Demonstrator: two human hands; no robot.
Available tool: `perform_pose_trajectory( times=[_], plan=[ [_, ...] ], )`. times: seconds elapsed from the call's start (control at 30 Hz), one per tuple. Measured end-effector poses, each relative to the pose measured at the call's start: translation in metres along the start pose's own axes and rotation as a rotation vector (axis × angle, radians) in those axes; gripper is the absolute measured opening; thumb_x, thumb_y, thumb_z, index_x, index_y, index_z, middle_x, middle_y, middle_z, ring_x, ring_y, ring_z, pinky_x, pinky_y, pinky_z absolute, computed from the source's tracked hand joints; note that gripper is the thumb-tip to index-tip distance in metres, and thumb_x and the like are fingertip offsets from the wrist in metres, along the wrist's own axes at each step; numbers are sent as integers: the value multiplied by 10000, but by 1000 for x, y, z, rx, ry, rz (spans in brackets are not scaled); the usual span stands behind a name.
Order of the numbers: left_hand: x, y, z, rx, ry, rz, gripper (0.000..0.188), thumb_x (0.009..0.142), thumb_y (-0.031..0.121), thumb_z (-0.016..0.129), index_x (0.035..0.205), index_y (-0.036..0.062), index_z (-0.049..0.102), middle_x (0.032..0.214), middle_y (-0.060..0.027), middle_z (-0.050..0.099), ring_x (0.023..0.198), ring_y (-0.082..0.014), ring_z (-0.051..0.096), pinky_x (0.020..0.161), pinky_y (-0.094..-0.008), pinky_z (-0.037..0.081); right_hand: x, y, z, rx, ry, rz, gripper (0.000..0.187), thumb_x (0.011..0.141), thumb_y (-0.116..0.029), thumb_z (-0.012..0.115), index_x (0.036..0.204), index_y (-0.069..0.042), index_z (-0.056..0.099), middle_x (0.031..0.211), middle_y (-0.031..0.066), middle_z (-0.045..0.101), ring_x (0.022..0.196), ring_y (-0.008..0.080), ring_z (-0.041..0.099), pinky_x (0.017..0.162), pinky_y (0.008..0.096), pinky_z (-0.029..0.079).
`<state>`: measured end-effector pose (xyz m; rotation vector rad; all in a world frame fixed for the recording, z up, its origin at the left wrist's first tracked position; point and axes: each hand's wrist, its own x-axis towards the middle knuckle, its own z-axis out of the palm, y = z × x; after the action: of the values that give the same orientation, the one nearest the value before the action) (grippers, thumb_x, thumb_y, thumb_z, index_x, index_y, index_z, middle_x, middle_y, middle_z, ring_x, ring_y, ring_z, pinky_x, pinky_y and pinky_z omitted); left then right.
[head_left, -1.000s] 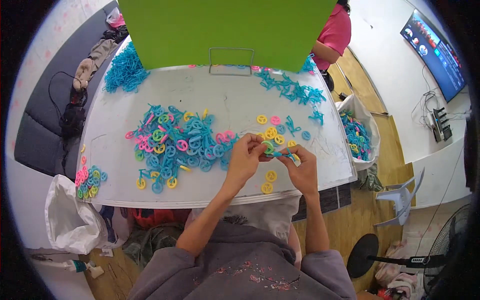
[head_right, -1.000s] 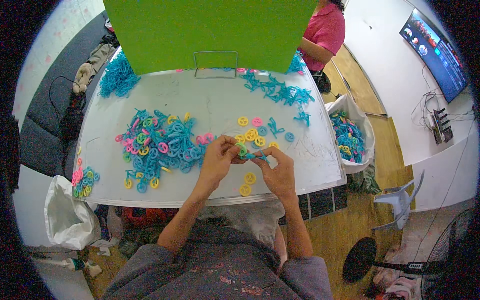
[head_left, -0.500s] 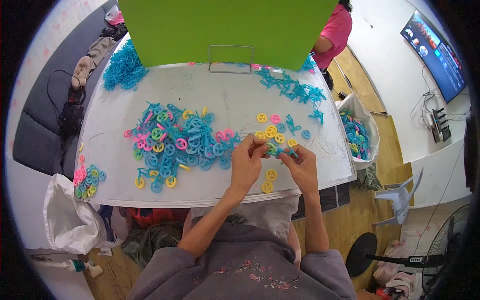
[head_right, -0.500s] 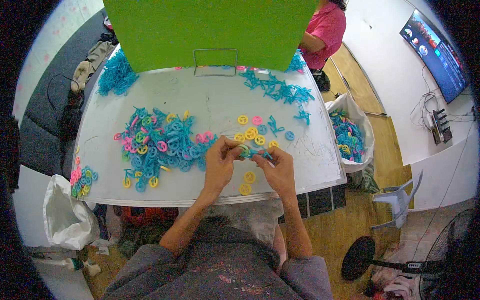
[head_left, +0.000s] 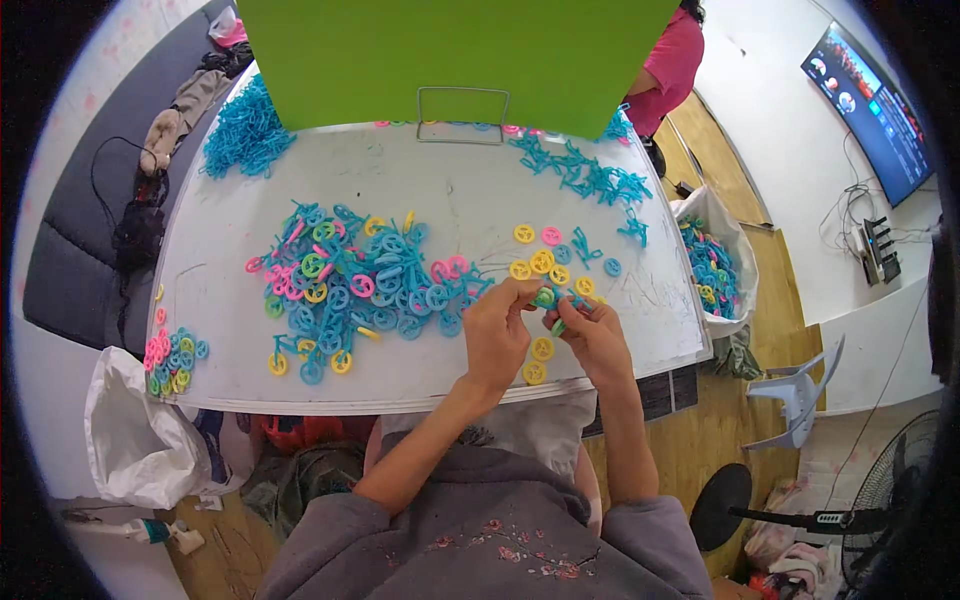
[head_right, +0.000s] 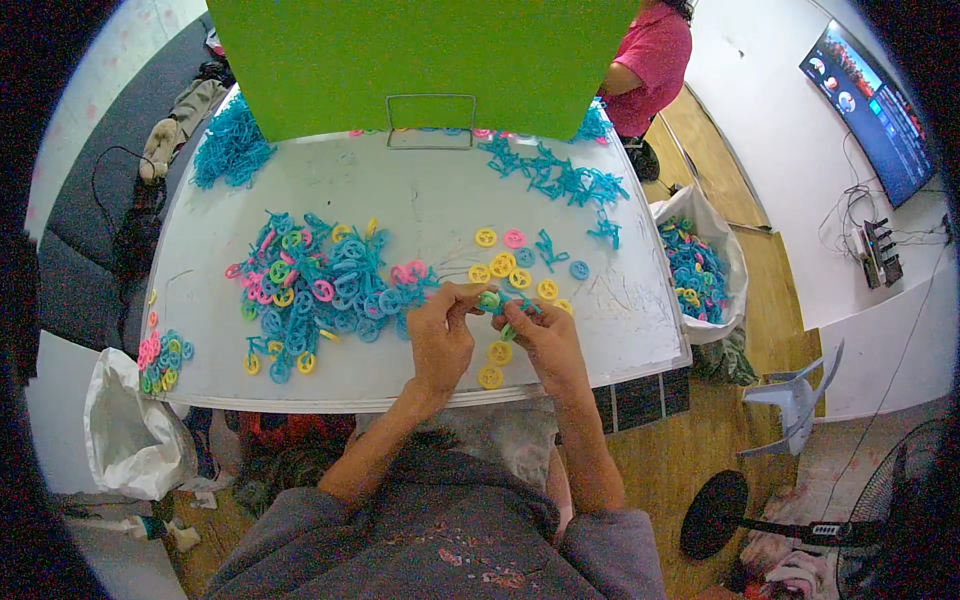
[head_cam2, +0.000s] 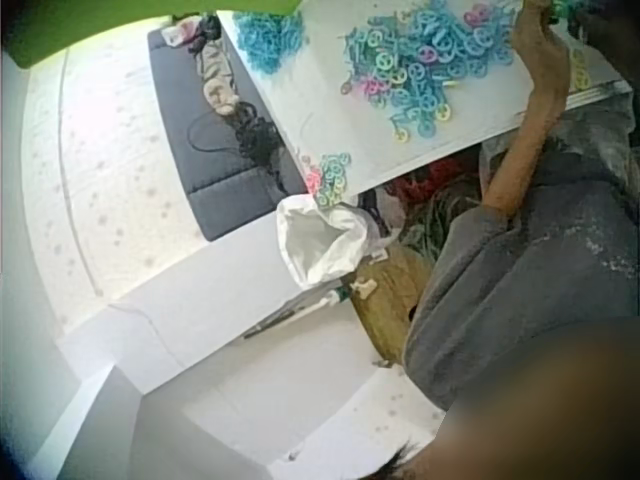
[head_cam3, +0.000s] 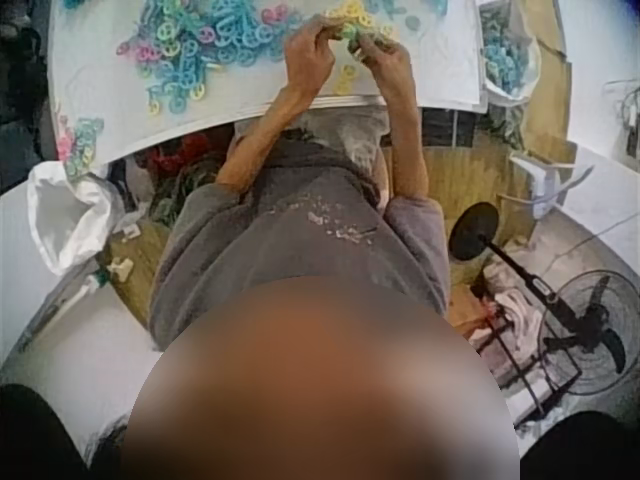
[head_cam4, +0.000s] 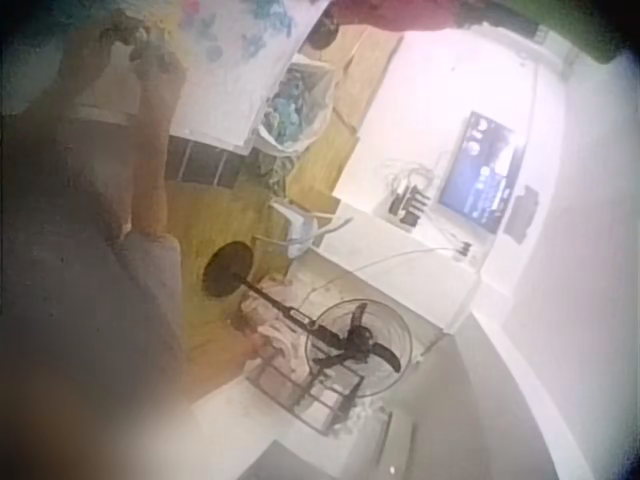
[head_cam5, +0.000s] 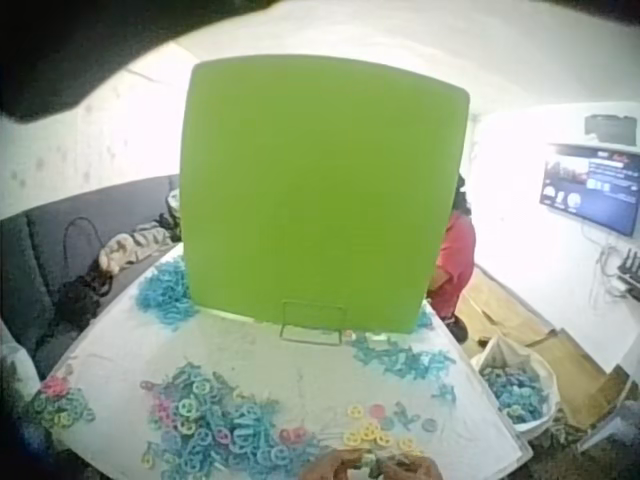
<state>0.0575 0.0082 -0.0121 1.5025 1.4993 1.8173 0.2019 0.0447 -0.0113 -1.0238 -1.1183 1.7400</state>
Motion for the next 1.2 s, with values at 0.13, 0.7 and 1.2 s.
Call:
perform_pose_trajectory(
  times=[0.13,0.7,1.2],
  plan=[
    [2,4,1,-119,15,-75,142,870,-57,524,939,4,632,809,-123,677,695,-202,672,611,-287,508,-1,-2,4,200,-20,100,230,901,-201,632,1000,7,633,853,51,657,813,119,607,768,257,479],
    [2,-1,-11,-272,-117,-286,135,832,-35,605,962,3,608,833,-93,637,715,-138,626,628,-275,503,-2,2,15,-580,264,-410,133,820,-88,688,872,31,655,765,79,674,725,124,627,699,265,490],
    [1,-9,-54,413,-55,-5,300,696,-54,695,976,36,634,879,-101,649,721,-234,626,666,-331,500,82,-40,-73,-1403,13,-689,235,742,-77,701,972,-80,653,978,86,631,982,301,552,875,374,429]
  ],
)
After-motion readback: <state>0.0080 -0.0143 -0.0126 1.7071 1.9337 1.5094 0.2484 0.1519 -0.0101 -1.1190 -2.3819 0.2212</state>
